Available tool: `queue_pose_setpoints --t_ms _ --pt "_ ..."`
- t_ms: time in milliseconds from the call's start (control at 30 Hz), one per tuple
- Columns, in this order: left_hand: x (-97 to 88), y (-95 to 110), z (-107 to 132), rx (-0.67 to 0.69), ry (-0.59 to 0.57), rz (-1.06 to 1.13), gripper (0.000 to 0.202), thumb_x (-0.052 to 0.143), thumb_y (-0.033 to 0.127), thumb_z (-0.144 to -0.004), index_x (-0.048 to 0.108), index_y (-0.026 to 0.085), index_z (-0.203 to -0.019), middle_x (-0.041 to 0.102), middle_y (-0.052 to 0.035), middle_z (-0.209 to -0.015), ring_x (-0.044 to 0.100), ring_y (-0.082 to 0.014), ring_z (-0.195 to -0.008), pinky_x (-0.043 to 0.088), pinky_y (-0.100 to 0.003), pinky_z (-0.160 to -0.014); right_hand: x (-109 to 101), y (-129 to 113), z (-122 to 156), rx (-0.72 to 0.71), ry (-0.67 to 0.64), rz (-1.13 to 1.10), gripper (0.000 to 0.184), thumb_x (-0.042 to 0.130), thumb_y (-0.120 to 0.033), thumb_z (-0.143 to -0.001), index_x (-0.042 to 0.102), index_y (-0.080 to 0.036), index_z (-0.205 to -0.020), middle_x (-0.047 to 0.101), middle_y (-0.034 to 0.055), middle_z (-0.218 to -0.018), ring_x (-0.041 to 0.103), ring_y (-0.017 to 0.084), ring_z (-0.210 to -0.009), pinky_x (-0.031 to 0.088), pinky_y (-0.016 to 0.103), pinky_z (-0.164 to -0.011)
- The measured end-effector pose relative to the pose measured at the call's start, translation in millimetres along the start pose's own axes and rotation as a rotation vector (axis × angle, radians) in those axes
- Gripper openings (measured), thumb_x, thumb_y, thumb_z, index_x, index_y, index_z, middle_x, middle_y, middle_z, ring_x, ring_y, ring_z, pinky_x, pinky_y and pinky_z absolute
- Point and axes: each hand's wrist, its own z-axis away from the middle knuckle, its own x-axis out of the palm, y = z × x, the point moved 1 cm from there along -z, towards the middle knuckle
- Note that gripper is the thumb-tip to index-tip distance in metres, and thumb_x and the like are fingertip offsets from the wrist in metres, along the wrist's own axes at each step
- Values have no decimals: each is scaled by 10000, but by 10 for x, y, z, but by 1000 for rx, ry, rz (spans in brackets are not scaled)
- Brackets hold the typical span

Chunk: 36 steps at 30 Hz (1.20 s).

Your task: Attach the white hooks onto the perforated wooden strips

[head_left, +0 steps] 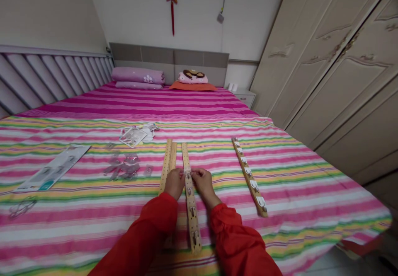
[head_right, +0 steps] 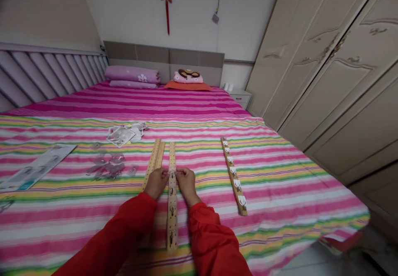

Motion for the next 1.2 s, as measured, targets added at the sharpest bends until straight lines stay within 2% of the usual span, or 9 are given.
queue_pose_setpoints --t_ms 100,200,333,400,600,933,1033,1100,1200 --pt "10 -5 3 -9 4 12 154 563 75 -720 685 113 -807 653 -54 -722 583 -134 -668 448 -243 -667 -7 35 -12 -5 3 20 219 662 -326 -611 721 -159 -739 707 30 -627 611 173 -543 503 273 -508" --pt "20 -20 18 16 45 51 255 565 78 -719 684 112 -942 630 -46 -737 568 -135 -665 454 -246 -657 -15 58 -16 -9 11 31 227 667 -327 -615 728 -163 -759 704 24 -632 609 172 -557 503 272 -517" --pt "33 -46 40 86 68 34 380 531 70 -737 651 135 -1092 619 -45 -788 565 -139 -708 465 -263 -719 -20 45 2 -32 4 54 298 647 -296 -645 731 -168 -900 701 8 -656 595 162 -557 500 271 -529" --pt "38 -50 49 116 47 -25 348 509 87 -759 667 135 -1066 612 -52 -779 563 -151 -722 461 -282 -746 -21 21 18 -63 -18 83 326 623 -284 -677 723 -182 -970 716 14 -716 610 170 -594 512 285 -562" --pt "46 -24 78 181 -23 -147 315 435 139 -819 676 148 -1022 573 -61 -758 545 -178 -746 442 -296 -742 -41 -85 74 -233 -53 305 292 539 -263 -784 723 -236 -1010 725 49 -945 647 208 -876 504 356 -834" --pt "83 -30 79 181 -54 -180 321 414 95 -810 664 137 -1006 550 -60 -788 548 -176 -797 445 -298 -782 -30 -186 139 -345 -111 605 339 445 -187 -843 699 -188 -1067 658 78 -812 619 212 -795 491 329 -767" --pt "11 -9 66 168 -79 -59 293 476 86 -755 678 144 -959 565 -46 -765 560 -172 -786 464 -302 -776 -66 -199 153 -318 -134 530 333 462 -223 -850 686 -205 -1096 678 72 -846 629 214 -820 494 342 -792" --pt "-99 -44 60 136 -67 90 301 527 109 -718 674 153 -978 591 -42 -810 576 -158 -780 482 -293 -767 -94 -203 168 -311 -161 414 338 484 -283 -861 656 -235 -1148 700 66 -970 633 220 -918 480 360 -862" --pt "-370 -236 68 73 84 276 327 547 201 -725 651 155 -1031 622 -64 -948 601 -159 -808 505 -302 -765 -121 -199 187 -285 -158 234 381 518 -382 -856 616 -258 -1202 652 52 -1195 579 229 -1109 421 380 -979"
